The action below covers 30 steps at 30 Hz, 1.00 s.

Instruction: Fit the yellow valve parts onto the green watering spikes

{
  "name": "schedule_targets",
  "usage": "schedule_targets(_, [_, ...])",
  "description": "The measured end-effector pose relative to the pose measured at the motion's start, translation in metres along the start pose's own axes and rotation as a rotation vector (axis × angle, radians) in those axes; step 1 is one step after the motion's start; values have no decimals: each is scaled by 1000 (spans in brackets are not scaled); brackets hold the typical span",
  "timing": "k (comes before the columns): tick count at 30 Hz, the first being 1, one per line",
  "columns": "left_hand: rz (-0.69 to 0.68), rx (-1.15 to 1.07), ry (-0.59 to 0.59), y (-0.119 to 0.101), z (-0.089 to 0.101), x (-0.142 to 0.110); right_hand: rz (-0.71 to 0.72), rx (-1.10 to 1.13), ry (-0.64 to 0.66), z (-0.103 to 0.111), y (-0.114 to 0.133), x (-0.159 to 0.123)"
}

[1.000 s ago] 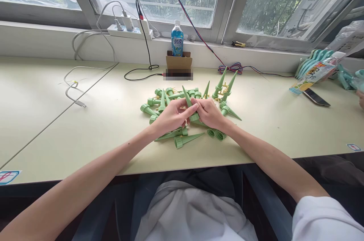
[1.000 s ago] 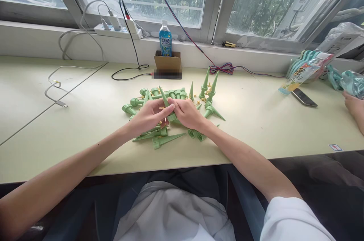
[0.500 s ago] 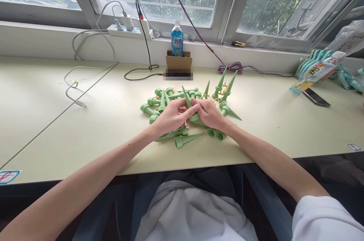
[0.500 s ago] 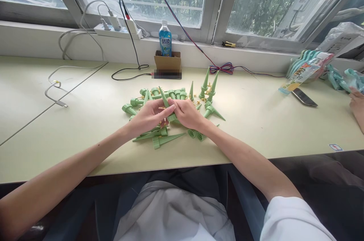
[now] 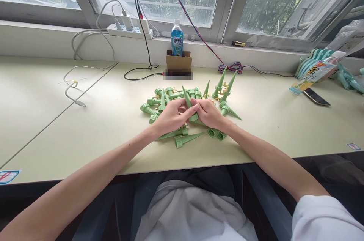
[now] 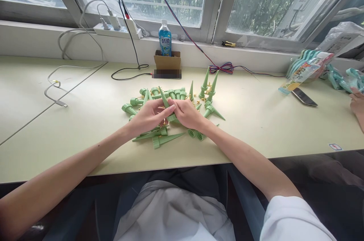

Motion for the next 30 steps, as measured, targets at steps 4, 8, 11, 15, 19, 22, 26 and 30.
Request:
schedule_targets(4, [3,12,-5,0,0,0,-5,-6,-2,0,0,0])
schedule_targets(8, [4,12,-6,0,0,0,2,1,3,0,0,0])
schedule_targets(11, [3,14,-8,-1,0,0,7,5,4,0,1,0])
schedule_targets(15, [-12,14,-15,-2,0,0,1,-3,7,1,2,0])
schedule_targets(19, [-10,30,-29,-3,-1,-1,9,-15,-6,1,1,0])
schedule_targets(22, [-5,45,-34,-4,-1,-1,25,-7,-2,0,0,0])
schedule_targets(26, [-5,55,-41,-5,0,-1,31,1,2,0,0,-1])
schedule_targets(30, [-4,54,-42,-4,-1,-1,10,-7,3,0,0,0])
Point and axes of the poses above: each hand's wrist, its own x-axis towards the middle knuckle, its own z-axis out of the back of the hand, y = z × x, the point moved 2 cm from there along x, towards the middle knuckle, and after that the axes turned 10 degrees about y, right-handed, at the moved point
